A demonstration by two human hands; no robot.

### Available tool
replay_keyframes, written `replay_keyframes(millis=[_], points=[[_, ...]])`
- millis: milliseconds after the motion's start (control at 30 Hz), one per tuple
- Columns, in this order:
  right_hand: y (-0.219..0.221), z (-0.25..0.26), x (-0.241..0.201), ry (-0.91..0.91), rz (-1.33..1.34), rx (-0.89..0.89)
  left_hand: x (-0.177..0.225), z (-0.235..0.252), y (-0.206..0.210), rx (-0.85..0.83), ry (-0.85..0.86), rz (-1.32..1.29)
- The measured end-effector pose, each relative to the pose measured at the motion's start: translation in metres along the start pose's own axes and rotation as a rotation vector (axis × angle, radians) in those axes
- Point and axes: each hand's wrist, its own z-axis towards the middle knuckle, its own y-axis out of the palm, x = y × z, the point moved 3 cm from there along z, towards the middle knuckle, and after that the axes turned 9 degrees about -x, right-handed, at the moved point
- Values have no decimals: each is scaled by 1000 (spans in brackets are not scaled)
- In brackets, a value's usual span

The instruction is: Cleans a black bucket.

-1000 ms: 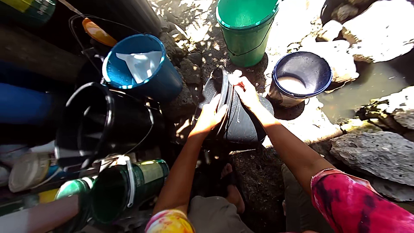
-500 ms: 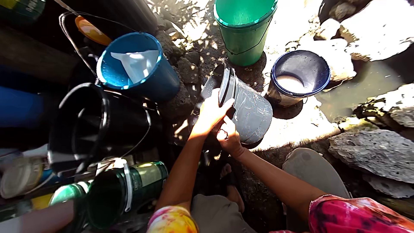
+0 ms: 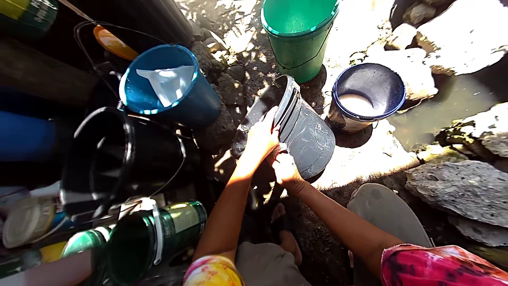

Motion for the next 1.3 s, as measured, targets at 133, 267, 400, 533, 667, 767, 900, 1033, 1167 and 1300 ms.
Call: replay_keyframes(millis=[133, 267, 400, 533, 667, 767, 900, 1033, 1167, 1300], points=[[-11, 11, 22, 259, 27, 83, -16, -7, -1, 64, 81, -92], [-48, 76, 91, 719, -110, -179, -27, -17, 3, 69, 176, -134], [-72, 128, 120, 975, 176, -214, -21, -16, 7, 192, 215, -153], [-38, 100, 54, 455, -14, 220, -18, -16, 10, 253, 64, -241], [-36, 64, 67, 484, -168, -55, -31, -22, 20, 244, -14, -272], [-78, 48, 152, 877, -175, -303, -37, -35, 23, 222, 1, -271], [-102, 40, 190, 948, -61, -374, -33, -37, 28, 224, 62, -291], [-65, 67, 89, 457, -93, -118, -28, -36, 27, 206, 118, -248], [-57, 77, 98, 434, -95, -199, -37, -40, 29, 221, 139, -203], [-82, 78, 197, 836, 98, -499, -34, -47, 33, 245, 134, -223]])
